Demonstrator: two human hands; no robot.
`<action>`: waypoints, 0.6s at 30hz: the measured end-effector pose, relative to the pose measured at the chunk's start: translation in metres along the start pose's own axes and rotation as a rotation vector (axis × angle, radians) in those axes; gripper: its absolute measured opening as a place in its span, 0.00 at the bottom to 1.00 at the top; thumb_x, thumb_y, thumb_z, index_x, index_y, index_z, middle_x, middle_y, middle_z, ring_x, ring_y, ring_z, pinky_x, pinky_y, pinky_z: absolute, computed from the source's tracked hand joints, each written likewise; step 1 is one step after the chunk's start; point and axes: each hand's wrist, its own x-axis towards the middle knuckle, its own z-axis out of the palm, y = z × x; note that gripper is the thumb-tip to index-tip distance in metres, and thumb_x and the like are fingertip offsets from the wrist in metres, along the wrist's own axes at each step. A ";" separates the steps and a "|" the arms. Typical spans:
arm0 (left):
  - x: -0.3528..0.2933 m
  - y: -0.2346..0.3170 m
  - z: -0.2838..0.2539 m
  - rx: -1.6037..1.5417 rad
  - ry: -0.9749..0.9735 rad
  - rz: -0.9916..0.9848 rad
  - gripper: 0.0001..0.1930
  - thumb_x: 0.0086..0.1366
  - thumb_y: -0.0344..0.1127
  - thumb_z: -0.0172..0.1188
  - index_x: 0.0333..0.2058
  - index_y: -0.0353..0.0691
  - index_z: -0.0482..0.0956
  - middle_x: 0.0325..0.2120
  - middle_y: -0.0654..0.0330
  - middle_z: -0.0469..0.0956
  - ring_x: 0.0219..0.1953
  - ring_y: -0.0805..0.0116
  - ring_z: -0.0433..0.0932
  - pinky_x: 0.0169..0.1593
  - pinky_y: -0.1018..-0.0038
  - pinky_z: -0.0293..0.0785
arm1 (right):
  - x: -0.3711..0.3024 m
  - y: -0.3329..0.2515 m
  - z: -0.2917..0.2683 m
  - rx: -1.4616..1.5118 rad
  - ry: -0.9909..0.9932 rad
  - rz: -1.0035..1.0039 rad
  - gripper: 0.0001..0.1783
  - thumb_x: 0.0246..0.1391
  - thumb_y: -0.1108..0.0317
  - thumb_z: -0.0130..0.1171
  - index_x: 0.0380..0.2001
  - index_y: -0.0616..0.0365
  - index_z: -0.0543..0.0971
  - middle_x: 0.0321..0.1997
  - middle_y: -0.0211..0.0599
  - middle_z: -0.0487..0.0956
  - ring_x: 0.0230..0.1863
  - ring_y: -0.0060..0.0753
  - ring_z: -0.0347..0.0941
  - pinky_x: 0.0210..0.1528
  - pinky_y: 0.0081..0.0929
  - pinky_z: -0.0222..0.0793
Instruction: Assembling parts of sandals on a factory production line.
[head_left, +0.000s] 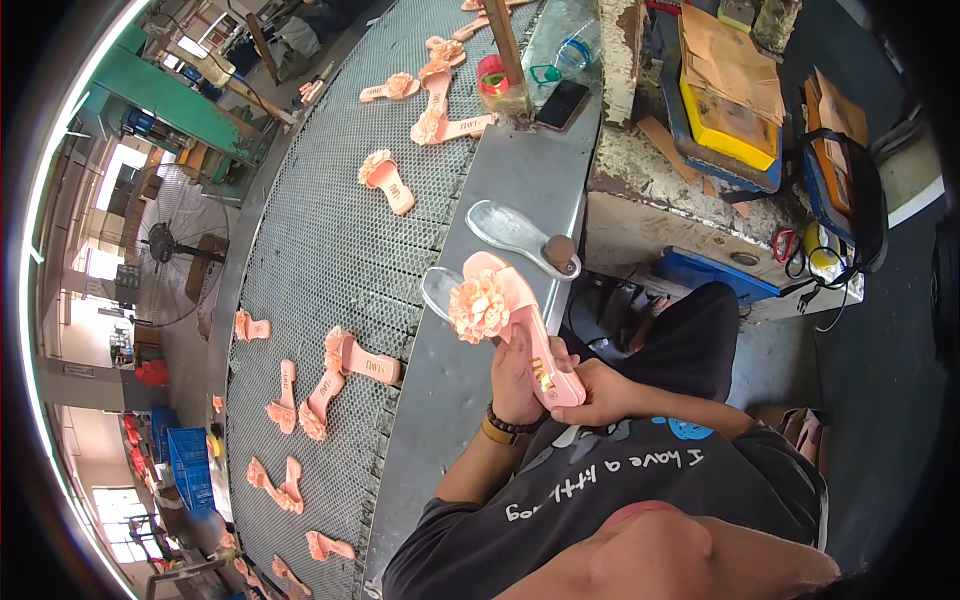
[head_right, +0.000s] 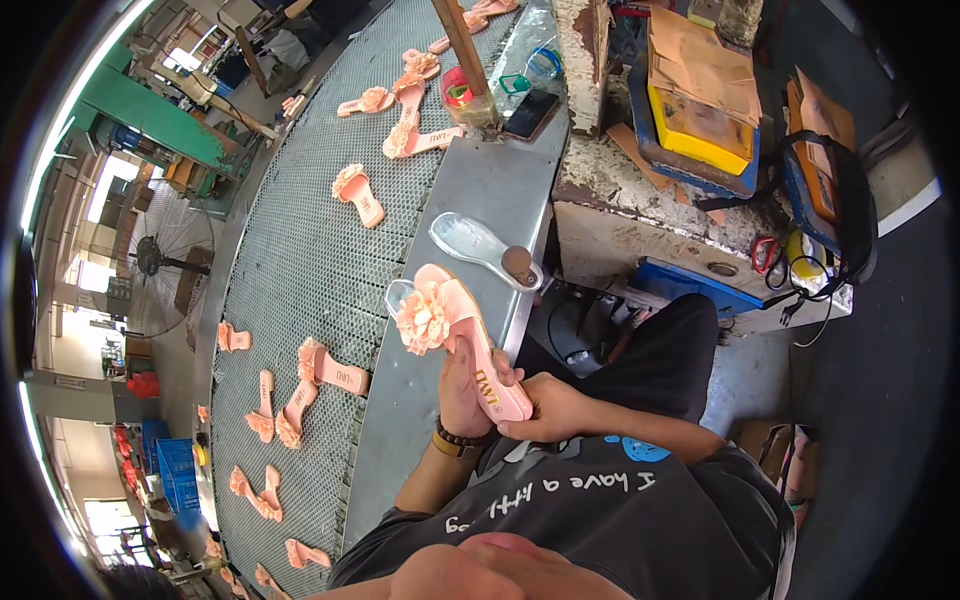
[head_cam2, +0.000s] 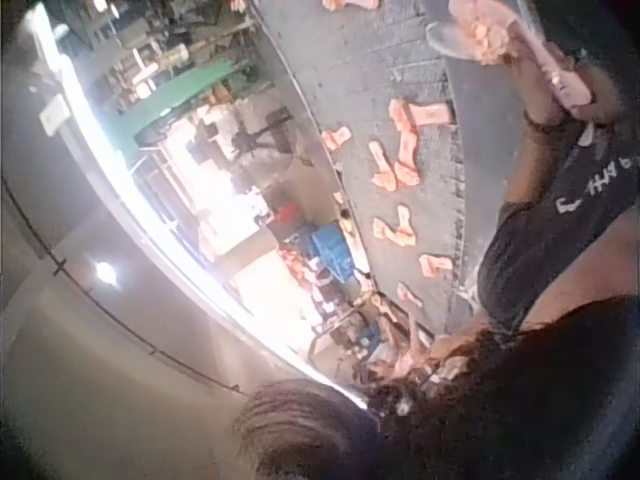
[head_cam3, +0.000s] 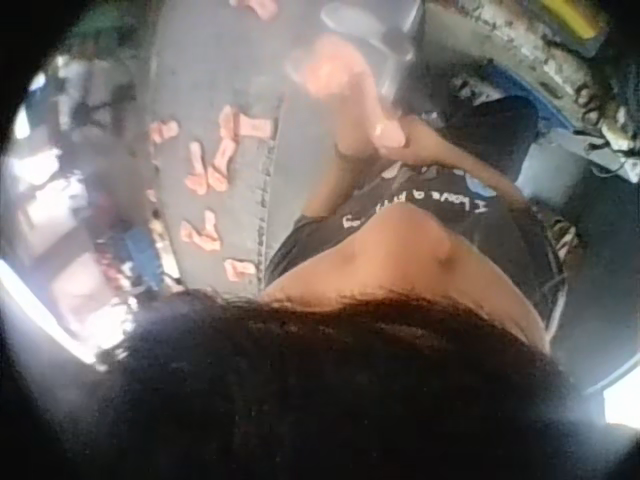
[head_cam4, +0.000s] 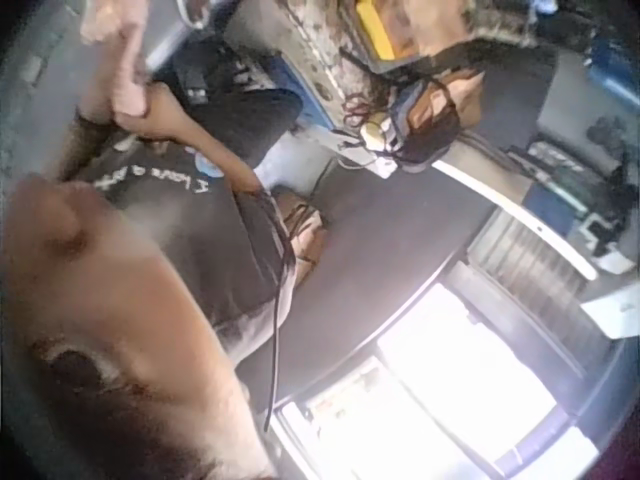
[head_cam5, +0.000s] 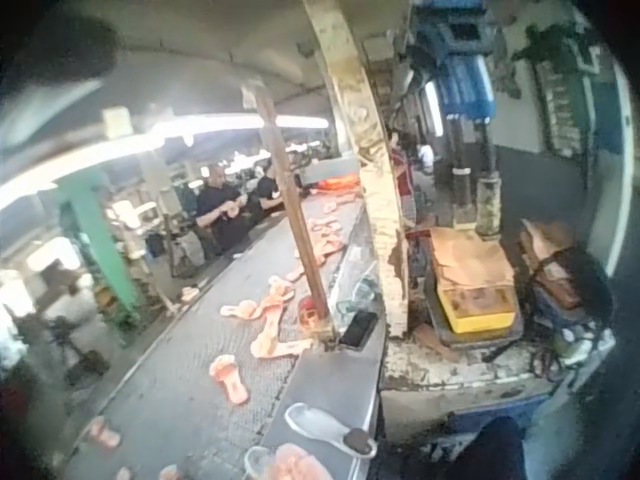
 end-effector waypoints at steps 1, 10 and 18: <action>0.000 0.001 0.001 0.012 0.009 -0.037 0.22 0.79 0.55 0.44 0.49 0.40 0.70 0.29 0.54 0.79 0.29 0.65 0.80 0.42 0.63 0.84 | 0.002 0.001 -0.003 0.001 -0.006 0.000 0.20 0.56 0.55 0.69 0.30 0.65 0.81 0.24 0.44 0.81 0.26 0.36 0.79 0.31 0.36 0.73; 0.007 0.041 -0.007 -0.049 0.085 0.328 0.24 0.78 0.52 0.49 0.60 0.38 0.67 0.40 0.51 0.79 0.37 0.58 0.82 0.45 0.56 0.84 | 0.056 0.076 -0.088 -0.441 0.854 0.074 0.22 0.48 0.78 0.64 0.49 0.61 0.77 0.42 0.41 0.77 0.46 0.37 0.77 0.48 0.34 0.73; 0.017 0.072 -0.043 -0.130 0.159 0.420 0.26 0.76 0.55 0.50 0.64 0.45 0.66 0.49 0.50 0.80 0.46 0.56 0.82 0.50 0.48 0.82 | 0.126 0.082 -0.082 -0.389 0.800 0.030 0.19 0.56 0.64 0.66 0.49 0.63 0.80 0.42 0.50 0.85 0.46 0.52 0.82 0.51 0.39 0.76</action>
